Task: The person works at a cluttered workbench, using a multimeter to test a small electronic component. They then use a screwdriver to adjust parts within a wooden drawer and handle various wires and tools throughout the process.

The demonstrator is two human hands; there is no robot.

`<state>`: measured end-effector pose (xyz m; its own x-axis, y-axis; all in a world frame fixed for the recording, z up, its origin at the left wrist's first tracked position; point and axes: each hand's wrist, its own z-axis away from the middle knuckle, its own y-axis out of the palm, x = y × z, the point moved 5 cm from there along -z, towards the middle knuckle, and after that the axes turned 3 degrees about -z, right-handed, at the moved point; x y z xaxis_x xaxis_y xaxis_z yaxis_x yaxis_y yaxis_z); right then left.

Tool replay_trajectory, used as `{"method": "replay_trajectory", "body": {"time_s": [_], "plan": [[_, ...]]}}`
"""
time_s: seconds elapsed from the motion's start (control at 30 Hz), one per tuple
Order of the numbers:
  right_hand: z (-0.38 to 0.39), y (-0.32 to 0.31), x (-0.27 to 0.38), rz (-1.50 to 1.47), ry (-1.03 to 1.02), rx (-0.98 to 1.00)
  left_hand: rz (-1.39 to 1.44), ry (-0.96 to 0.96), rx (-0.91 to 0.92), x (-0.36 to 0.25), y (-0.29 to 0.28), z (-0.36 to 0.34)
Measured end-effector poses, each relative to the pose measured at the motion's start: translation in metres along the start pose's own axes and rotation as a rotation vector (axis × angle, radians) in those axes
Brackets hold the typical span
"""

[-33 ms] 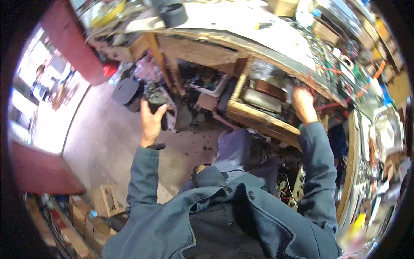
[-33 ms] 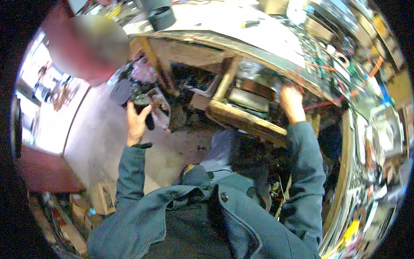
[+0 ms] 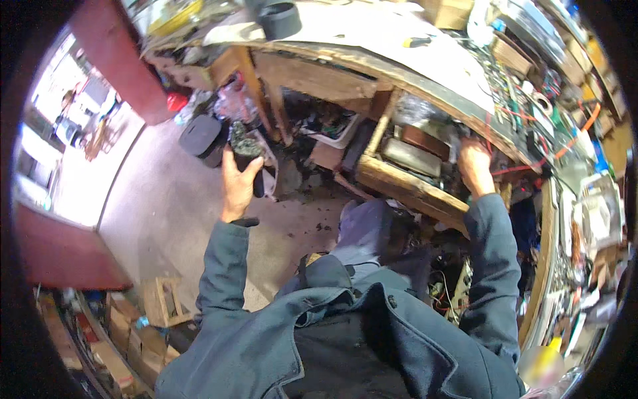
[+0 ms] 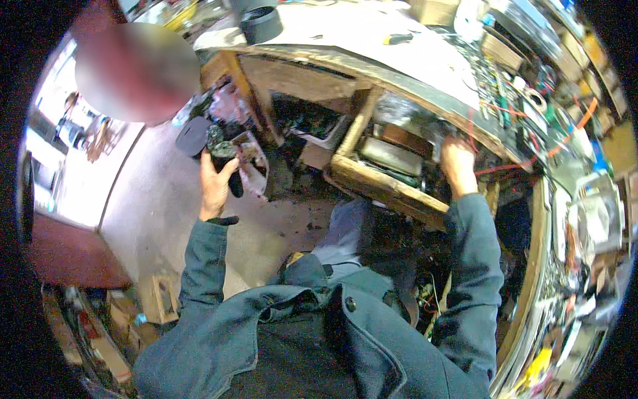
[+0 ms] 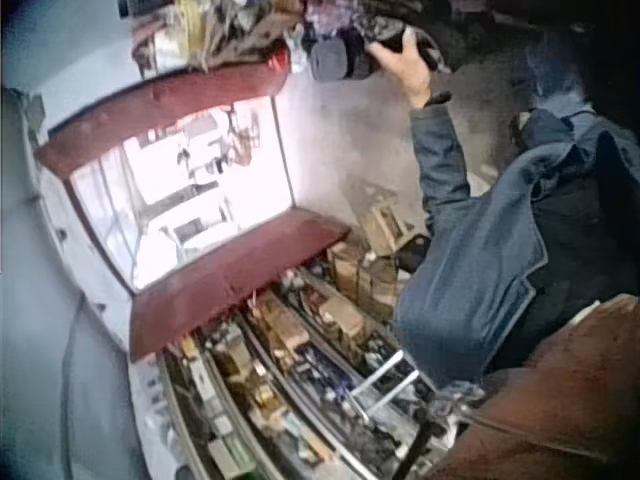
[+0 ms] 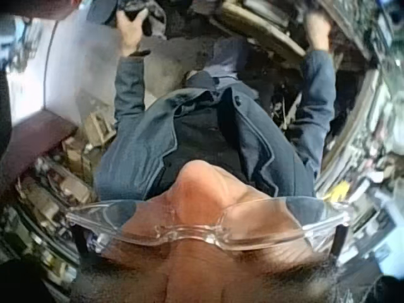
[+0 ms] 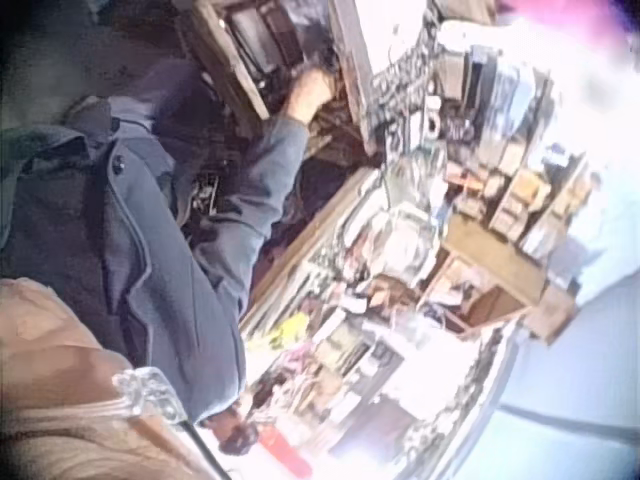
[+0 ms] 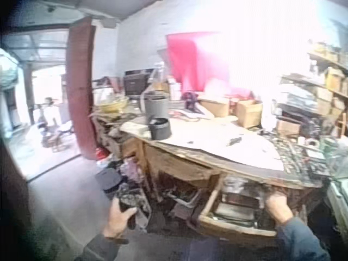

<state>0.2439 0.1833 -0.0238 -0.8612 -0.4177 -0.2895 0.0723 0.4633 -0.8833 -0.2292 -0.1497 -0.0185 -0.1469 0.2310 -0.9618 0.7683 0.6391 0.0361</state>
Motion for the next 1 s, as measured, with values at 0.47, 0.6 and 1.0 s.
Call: {"method": "replay_trajectory", "body": {"time_s": [0.47,0.6,1.0], "plan": [[-0.006,-0.002,-0.028,-0.087,0.420,0.550,0.121,-0.133,-0.141,0.012,-0.047,0.000],[-0.004,0.021,-0.045,-0.152,0.434,0.548,0.152,-0.194,-0.053,0.043,-0.068,-0.004],[0.004,0.088,-0.106,-0.212,0.221,0.463,0.554,-0.344,-0.082,0.018,-0.049,-0.001]]}}
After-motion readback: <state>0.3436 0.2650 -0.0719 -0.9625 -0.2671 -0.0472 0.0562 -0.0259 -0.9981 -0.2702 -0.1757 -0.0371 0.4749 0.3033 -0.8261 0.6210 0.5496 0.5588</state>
